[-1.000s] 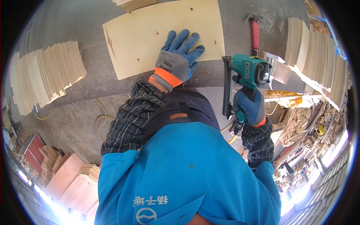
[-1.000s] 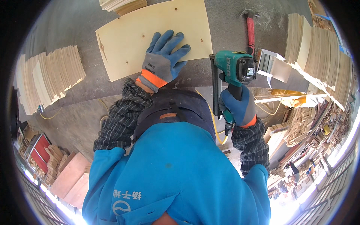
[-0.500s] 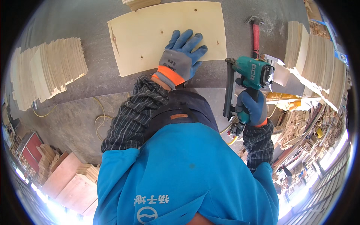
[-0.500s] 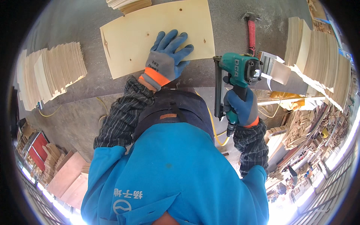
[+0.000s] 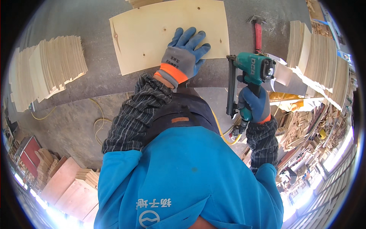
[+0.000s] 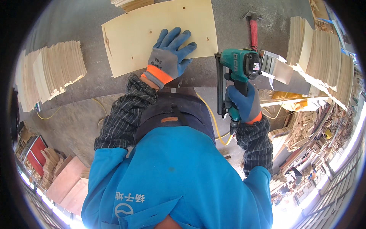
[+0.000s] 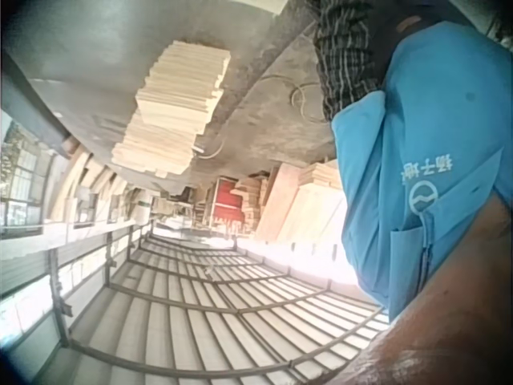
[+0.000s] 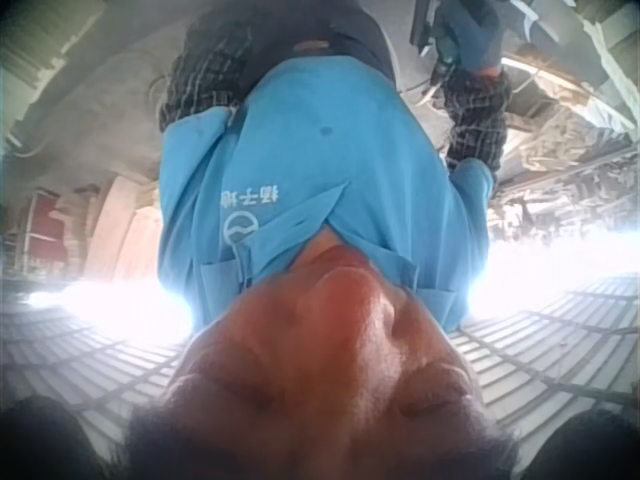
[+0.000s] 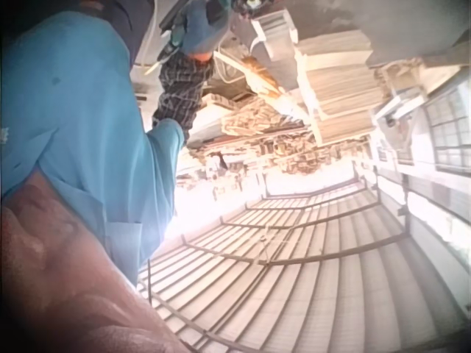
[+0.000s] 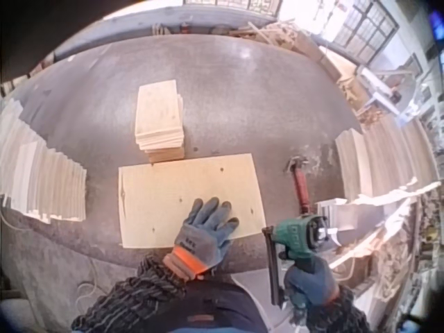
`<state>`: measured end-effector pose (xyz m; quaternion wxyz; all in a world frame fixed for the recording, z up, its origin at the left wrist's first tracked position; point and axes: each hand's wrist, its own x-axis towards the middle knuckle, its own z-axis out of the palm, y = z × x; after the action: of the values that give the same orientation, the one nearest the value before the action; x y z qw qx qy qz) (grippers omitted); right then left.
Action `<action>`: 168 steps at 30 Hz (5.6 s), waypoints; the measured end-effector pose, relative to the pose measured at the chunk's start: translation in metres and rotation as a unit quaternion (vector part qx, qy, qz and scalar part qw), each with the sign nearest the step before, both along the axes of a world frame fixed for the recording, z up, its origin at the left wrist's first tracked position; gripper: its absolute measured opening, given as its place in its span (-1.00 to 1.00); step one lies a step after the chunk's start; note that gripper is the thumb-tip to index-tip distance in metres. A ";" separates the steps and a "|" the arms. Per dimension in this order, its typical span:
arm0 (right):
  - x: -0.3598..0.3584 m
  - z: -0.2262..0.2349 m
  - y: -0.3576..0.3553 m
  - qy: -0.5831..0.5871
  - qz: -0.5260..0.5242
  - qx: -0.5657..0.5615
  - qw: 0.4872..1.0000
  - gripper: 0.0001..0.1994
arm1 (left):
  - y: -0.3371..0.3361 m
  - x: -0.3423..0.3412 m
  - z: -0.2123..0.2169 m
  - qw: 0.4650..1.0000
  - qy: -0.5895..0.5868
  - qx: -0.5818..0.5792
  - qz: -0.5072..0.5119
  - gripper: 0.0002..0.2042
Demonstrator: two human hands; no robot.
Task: Assembling wooden boards using a pneumatic nail gun to create boxes or drawers.
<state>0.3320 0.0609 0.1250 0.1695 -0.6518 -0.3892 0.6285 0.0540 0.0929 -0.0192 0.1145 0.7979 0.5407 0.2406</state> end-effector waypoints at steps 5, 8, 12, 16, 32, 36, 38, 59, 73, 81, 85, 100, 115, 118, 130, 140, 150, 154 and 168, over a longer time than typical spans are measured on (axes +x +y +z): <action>0.004 0.008 -0.009 0.033 -0.038 0.024 0.998 -0.48 | 0.001 -0.002 -0.001 1.000 0.001 0.012 0.007 -0.56; 0.010 0.023 -0.023 -0.021 -0.045 0.075 0.996 -0.51 | 0.001 -0.001 0.002 1.000 -0.002 0.004 0.000 -0.56; 0.013 0.032 -0.038 -0.053 -0.060 0.073 0.994 -0.46 | -0.005 -0.012 0.016 0.999 -0.025 0.013 -0.016 -0.49; -0.001 0.029 -0.051 -0.048 -0.032 0.058 0.997 -0.54 | -0.060 -0.089 0.040 0.996 -0.047 0.021 0.077 -0.34; -0.075 0.021 -0.066 -0.041 0.026 0.031 0.998 -0.75 | -0.109 -0.146 -0.005 0.969 -0.169 -0.097 0.151 -0.55; -0.079 0.022 -0.068 -0.054 0.032 0.017 0.998 -0.79 | -0.100 -0.095 -0.005 0.967 -0.191 -0.107 0.130 -0.56; -0.080 0.021 -0.067 -0.025 0.035 -0.004 0.999 -0.91 | -0.093 -0.083 -0.010 0.969 -0.184 -0.076 0.148 -0.56; -0.125 -0.012 -0.048 0.010 0.136 -0.050 0.989 -0.76 | -0.090 -0.092 -0.023 0.958 -0.252 -0.068 0.118 -0.48; -0.127 -0.014 -0.052 -0.055 0.145 -0.040 0.987 -0.72 | -0.088 -0.093 -0.022 0.959 -0.257 -0.062 0.105 -0.47; -0.117 -0.007 -0.053 -0.048 0.121 0.002 0.992 -0.80 | -0.088 -0.092 -0.024 0.963 -0.239 -0.052 0.110 -0.52; -0.111 -0.002 -0.048 -0.027 0.089 -0.019 0.995 -0.84 | -0.087 -0.090 -0.023 0.957 -0.260 -0.059 0.117 -0.54; -0.089 -0.005 -0.047 -0.021 0.076 0.027 0.997 -0.87 | -0.087 -0.087 -0.027 0.956 -0.260 -0.038 0.129 -0.55; -0.061 -0.011 -0.034 0.007 0.049 0.008 0.999 -0.42 | -0.089 -0.082 -0.028 0.952 -0.269 -0.039 0.144 -0.53; -0.053 -0.008 -0.033 0.007 0.040 0.009 0.999 -0.42 | -0.090 -0.083 -0.026 0.953 -0.264 -0.047 0.143 -0.52; -0.028 -0.010 -0.017 -0.024 0.018 0.029 0.999 -0.42 | -0.090 -0.079 -0.022 0.952 -0.263 -0.046 0.152 -0.53; -0.019 -0.016 -0.012 -0.011 0.027 0.018 0.999 -0.44 | -0.090 -0.078 -0.021 0.952 -0.255 -0.026 0.167 -0.52; 0.007 -0.006 -0.003 -0.016 0.016 0.052 0.998 -0.42 | -0.091 -0.078 -0.019 0.957 -0.239 -0.051 0.154 -0.50; 0.014 -0.010 0.003 -0.003 0.024 0.050 0.998 -0.40 | -0.090 -0.076 -0.020 0.957 -0.235 -0.038 0.164 -0.53; 0.023 -0.004 0.008 -0.028 0.002 0.066 0.997 -0.44 | -0.090 -0.078 -0.023 0.963 -0.223 -0.029 0.152 -0.53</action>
<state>0.3553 0.0684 0.1212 0.2001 -0.6558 -0.4355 0.5833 -0.0240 0.0024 -0.0422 0.2169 0.6292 0.6230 0.4110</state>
